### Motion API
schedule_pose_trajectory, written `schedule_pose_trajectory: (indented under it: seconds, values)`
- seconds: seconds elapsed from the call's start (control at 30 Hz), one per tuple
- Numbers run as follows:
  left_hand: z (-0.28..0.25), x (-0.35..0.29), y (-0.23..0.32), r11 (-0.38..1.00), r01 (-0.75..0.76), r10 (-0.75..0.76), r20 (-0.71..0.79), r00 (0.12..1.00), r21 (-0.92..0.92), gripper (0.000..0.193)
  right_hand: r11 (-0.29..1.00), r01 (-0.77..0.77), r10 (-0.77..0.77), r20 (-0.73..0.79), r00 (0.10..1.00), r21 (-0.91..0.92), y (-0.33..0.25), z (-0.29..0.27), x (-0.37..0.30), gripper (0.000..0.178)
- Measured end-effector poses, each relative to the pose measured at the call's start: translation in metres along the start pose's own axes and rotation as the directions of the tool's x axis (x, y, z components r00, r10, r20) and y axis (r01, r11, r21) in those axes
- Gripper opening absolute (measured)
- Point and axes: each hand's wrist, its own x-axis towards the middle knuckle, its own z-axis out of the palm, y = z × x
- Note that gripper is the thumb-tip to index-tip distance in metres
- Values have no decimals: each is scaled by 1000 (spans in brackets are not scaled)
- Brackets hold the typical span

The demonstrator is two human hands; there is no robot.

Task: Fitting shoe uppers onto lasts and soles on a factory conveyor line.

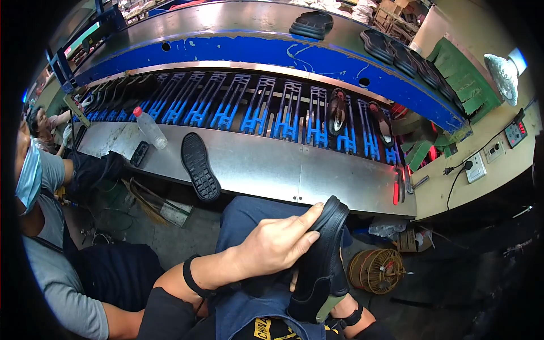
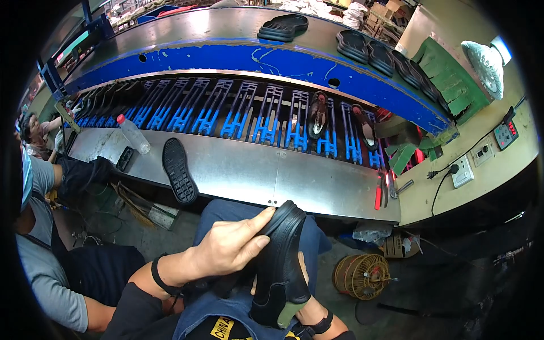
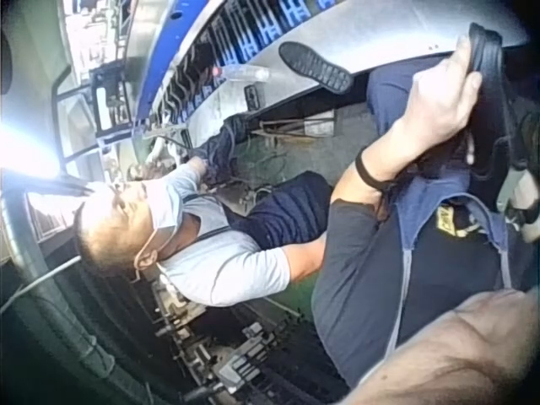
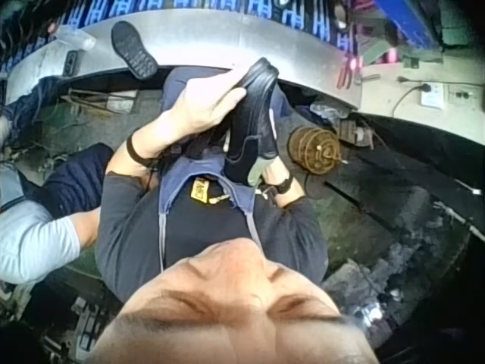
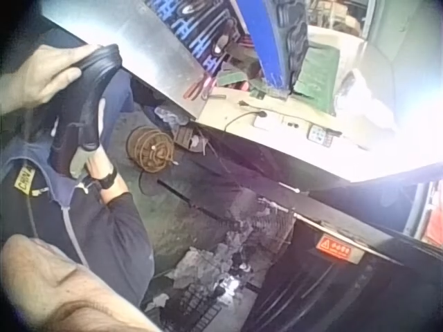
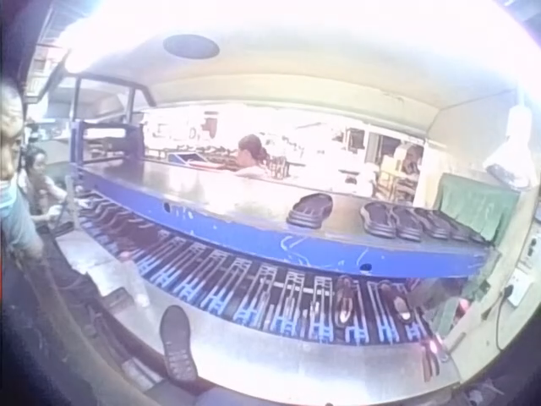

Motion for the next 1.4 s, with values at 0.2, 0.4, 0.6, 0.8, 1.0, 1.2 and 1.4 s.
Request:
schedule_pose_trajectory:
  seconds: [0.2, 0.4, 0.6, 0.8, 1.0, 1.2, 1.4]
  values:
    - [-5, 4, 13, 997, -11, 8, 52, 999, 71, 66, 997, 75, -79, -142, 987, -33, -1, 16, 5, 68]
    - [11, -20, 4, 974, 4, 2, 27, 1000, -226, 82, 902, 111, -270, -344, 899, -416, -2, 36, -1, 42]
    - [-2, -19, 5, 944, 179, -122, 210, 970, -277, 73, 969, 139, -184, -224, 957, -202, -5, 23, 2, 37]
    - [3, -20, 18, 981, 100, -78, 138, 987, -164, 75, 945, 228, -261, -120, 958, -236, -5, 5, 2, 36]
    - [-4, -25, 27, 986, 112, -98, 112, 989, -124, 83, 883, 353, -400, -103, 911, -309, 2, -6, 8, 44]
    - [16, -22, 8, 571, 442, -656, -61, 752, -692, 88, 65, 110, -523, 60, 850, -992, -6, 35, 35, 74]
    - [-9, -80, -60, -186, 214, -615, 283, 736, -959, 60, -445, 143, -195, 251, 948, -884, -36, 66, 25, 31]
